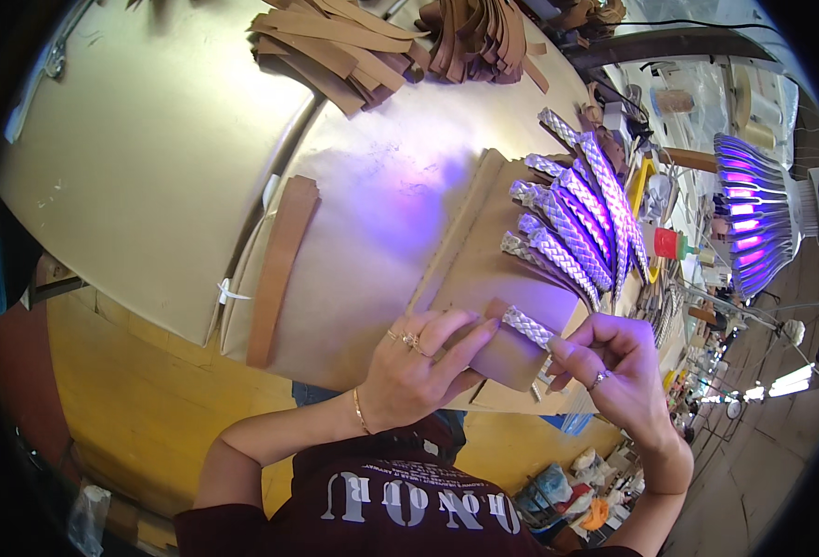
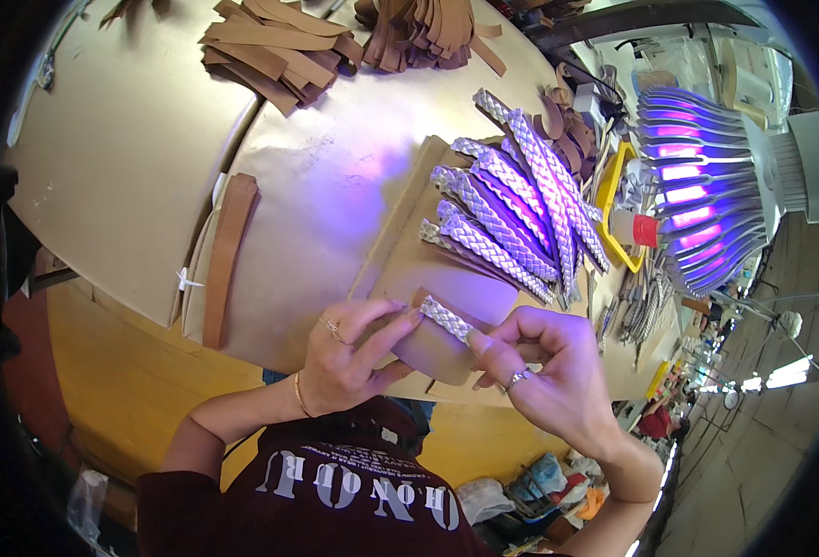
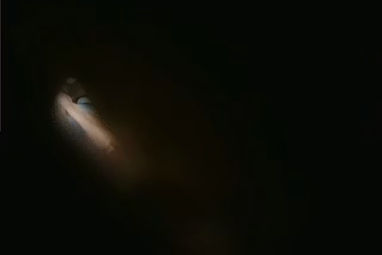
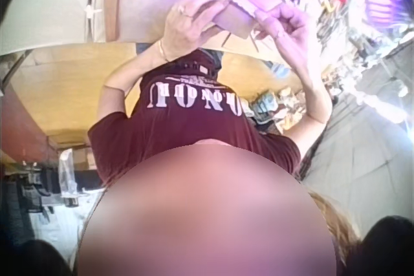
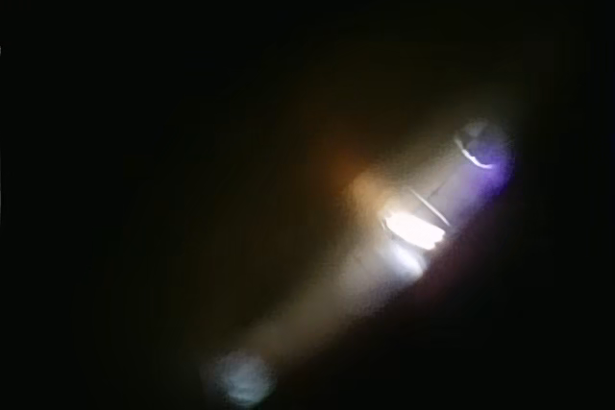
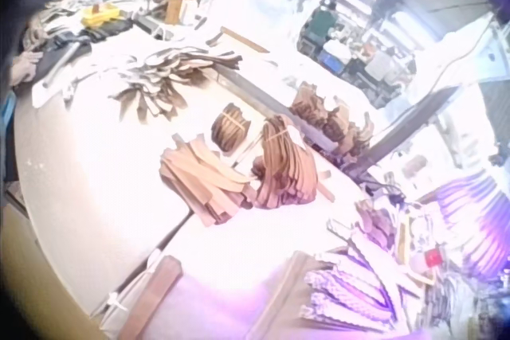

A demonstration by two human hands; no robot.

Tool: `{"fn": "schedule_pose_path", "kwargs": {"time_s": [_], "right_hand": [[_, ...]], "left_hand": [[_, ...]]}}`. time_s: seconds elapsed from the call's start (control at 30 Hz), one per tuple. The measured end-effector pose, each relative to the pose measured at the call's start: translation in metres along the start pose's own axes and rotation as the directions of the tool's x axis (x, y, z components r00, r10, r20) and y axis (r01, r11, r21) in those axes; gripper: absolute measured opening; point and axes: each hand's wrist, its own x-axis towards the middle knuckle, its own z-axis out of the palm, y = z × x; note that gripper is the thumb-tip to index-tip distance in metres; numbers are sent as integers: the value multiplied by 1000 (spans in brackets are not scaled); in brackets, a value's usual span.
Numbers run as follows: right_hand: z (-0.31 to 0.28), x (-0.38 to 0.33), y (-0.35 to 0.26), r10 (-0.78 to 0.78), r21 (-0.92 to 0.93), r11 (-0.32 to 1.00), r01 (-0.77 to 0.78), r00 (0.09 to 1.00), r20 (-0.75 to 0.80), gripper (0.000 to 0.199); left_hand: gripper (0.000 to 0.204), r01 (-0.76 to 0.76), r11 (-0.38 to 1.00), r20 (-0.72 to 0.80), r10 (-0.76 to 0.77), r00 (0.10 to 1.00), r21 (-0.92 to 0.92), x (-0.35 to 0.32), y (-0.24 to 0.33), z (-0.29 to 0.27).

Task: The person repeatedly picks up braided cords and wraps them around a cylindrical cardboard form, stacking them in layers. The person handles the cords by hand, aligning and pressing them into place on the form. The person occasionally adjusts the stack and repositions the form on the workbench.

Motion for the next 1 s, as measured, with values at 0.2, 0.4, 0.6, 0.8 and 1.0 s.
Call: {"fn": "schedule_pose_path", "kwargs": {"time_s": [0.2,0.4,0.6,0.8,1.0], "right_hand": [[4,13,-11,53,-208,977,-43,998,43,21],[11,20,-16,38,-280,960,-30,999,20,26],[11,19,-22,129,-268,956,-120,991,17,24],[13,21,-24,138,-271,954,-128,990,18,25],[13,23,-26,165,-267,951,-155,986,15,26]], "left_hand": [[53,25,998,-1,-26,1000,-56,-1,-2,1],[53,32,998,-15,-33,999,-62,1,-1,0],[62,40,997,-1,-41,999,-67,1,-2,-1],[64,31,997,-10,-31,999,-65,2,-3,-1],[62,25,997,-14,-26,1000,-69,1,-4,-1]]}}
